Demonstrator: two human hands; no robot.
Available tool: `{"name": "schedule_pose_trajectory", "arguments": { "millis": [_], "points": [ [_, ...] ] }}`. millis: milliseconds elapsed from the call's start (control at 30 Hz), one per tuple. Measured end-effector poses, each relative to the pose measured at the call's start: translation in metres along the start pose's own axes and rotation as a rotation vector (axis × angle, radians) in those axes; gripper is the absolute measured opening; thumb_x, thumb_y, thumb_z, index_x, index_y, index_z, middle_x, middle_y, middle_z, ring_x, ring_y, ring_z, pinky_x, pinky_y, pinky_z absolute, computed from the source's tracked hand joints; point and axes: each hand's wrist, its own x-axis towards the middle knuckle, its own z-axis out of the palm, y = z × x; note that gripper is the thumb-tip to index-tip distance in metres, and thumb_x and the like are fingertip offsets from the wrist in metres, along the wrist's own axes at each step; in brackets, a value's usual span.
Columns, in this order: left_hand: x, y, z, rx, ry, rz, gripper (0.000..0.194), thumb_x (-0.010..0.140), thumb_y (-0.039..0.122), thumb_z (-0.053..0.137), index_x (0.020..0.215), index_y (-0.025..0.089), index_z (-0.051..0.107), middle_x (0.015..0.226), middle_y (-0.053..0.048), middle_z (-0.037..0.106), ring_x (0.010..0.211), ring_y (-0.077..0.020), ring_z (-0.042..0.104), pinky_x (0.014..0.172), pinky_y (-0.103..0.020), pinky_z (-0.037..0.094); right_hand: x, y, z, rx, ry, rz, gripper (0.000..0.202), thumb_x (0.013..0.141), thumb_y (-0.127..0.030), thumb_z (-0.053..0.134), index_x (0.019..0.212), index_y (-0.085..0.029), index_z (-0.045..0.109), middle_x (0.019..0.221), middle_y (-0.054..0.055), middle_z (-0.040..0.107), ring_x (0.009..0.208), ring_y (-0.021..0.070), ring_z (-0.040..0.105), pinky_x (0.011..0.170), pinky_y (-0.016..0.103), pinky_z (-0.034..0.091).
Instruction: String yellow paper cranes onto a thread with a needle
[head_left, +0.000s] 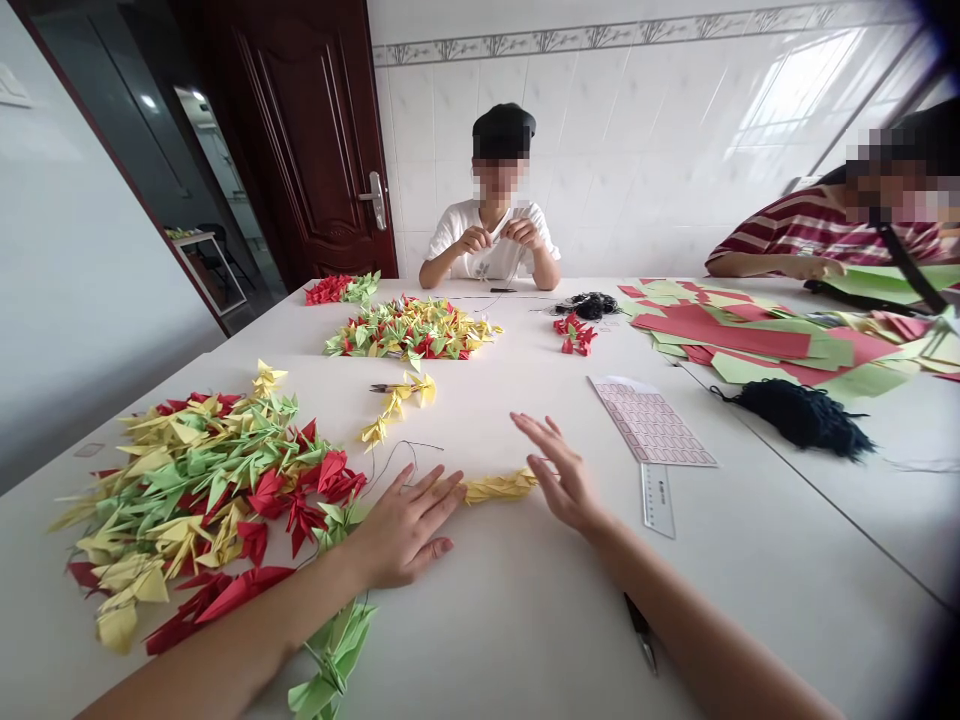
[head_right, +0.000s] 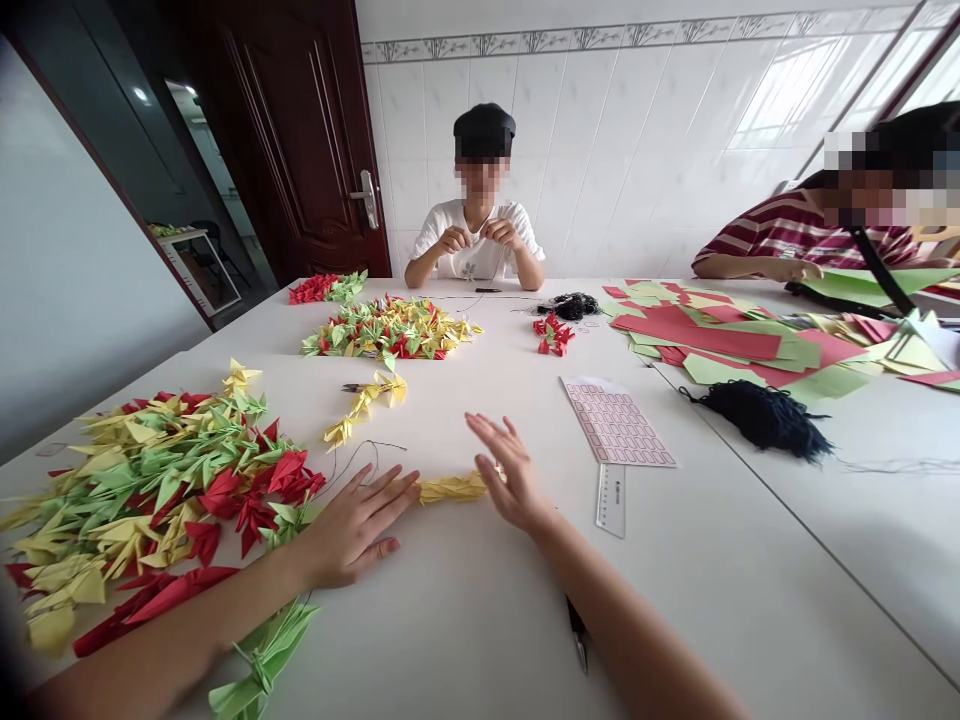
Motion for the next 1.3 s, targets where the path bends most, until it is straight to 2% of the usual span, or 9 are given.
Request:
{"name": "schedule_pose_trajectory", "arguments": {
  "millis": [100,233,400,533,667,900,1000,1133,1300],
  "points": [
    [-0.001,0.002,-0.004,0.007,0.09,-0.021,0.066,0.096,0.034,0.035,0.15,0.021,-0.002,0.154,-0.01,0.022,0.142,-0.0288,0.021,0.113,-0.052,0.021,0.005,0.006,-0.007,0.103,0.115,0.259,0.038,0.097,-0.036,0.028,0.122,-0.022,0.053,0.113,0.011,0.066,0.116,0.0254,0.056,0.096,0.046,0.045],
    [-0.001,0.001,-0.001,-0.036,0.234,-0.144,0.072,0.094,0.032,0.038,0.149,0.018,-0.004,0.152,-0.013,0.029,0.138,-0.0277,0.031,0.112,-0.047,0.028,0.012,0.011,-0.021,0.132,-0.134,0.274,0.028,0.092,-0.032,0.037,0.101,-0.022,0.062,0.09,0.007,0.07,0.085,0.0226,0.066,0.074,0.038,0.054],
    [0.001,-0.003,0.007,-0.166,0.279,-0.238,0.062,0.091,0.031,0.045,0.146,0.02,0.02,0.14,-0.012,0.048,0.126,-0.0248,0.048,0.102,-0.041,0.045,0.012,0.014,-0.039,-0.024,-0.514,-0.01,0.045,0.074,-0.014,0.046,0.116,-0.025,0.058,0.12,0.007,0.062,0.117,0.0258,0.052,0.099,0.047,0.04],
    [0.003,-0.006,0.008,-0.229,0.265,-0.286,0.041,0.09,0.032,0.049,0.129,0.02,0.049,0.121,-0.008,0.063,0.112,-0.0226,0.058,0.095,-0.039,0.051,0.011,0.02,-0.042,-0.091,-0.653,0.06,0.048,0.076,-0.024,0.056,0.123,-0.026,0.055,0.126,0.008,0.057,0.116,0.0274,0.053,0.099,0.048,0.039],
    [0.003,-0.006,0.008,-0.267,0.298,-0.322,0.033,0.089,0.034,0.053,0.119,0.021,0.055,0.11,-0.006,0.067,0.102,-0.0204,0.062,0.088,-0.035,0.053,0.012,0.022,-0.038,0.009,-0.673,0.147,0.032,0.082,-0.04,0.058,0.107,-0.023,0.065,0.106,0.007,0.065,0.091,0.0217,0.062,0.081,0.036,0.05],
    [0.003,-0.005,0.007,-0.336,0.277,-0.351,0.026,0.086,0.035,0.059,0.108,0.021,0.059,0.104,-0.004,0.068,0.095,-0.0188,0.064,0.082,-0.032,0.054,0.011,0.016,-0.029,0.019,-0.648,0.1,0.04,0.081,-0.05,0.06,0.11,-0.023,0.064,0.099,0.007,0.065,0.084,0.0201,0.062,0.074,0.032,0.051],
    [0.003,-0.005,0.008,-0.336,0.28,-0.381,0.041,0.081,0.039,0.065,0.116,0.022,0.053,0.106,-0.005,0.066,0.089,-0.0188,0.063,0.078,-0.032,0.054,0.011,0.017,-0.032,-0.013,-0.625,0.083,0.053,0.076,-0.052,0.065,0.119,-0.022,0.059,0.105,0.008,0.064,0.088,0.0215,0.061,0.077,0.034,0.051],
    [0.002,-0.005,0.007,-0.33,0.248,-0.392,0.064,0.075,0.04,0.068,0.13,0.022,0.041,0.12,-0.008,0.06,0.096,-0.0218,0.061,0.085,-0.037,0.052,0.011,0.02,-0.046,-0.14,-0.603,0.048,0.041,0.078,-0.026,0.057,0.119,-0.023,0.056,0.111,0.008,0.062,0.096,0.0223,0.059,0.085,0.037,0.047],
    [0.002,-0.003,0.002,-0.303,0.202,-0.392,0.063,0.071,0.011,0.055,0.132,0.019,0.041,0.123,-0.007,0.058,0.111,-0.0243,0.053,0.101,-0.042,0.041,0.013,0.022,-0.059,-0.367,-0.646,0.055,0.042,0.076,-0.007,0.04,0.111,-0.023,0.058,0.11,0.006,0.063,0.101,0.0226,0.059,0.088,0.043,0.042]
  ]
}}
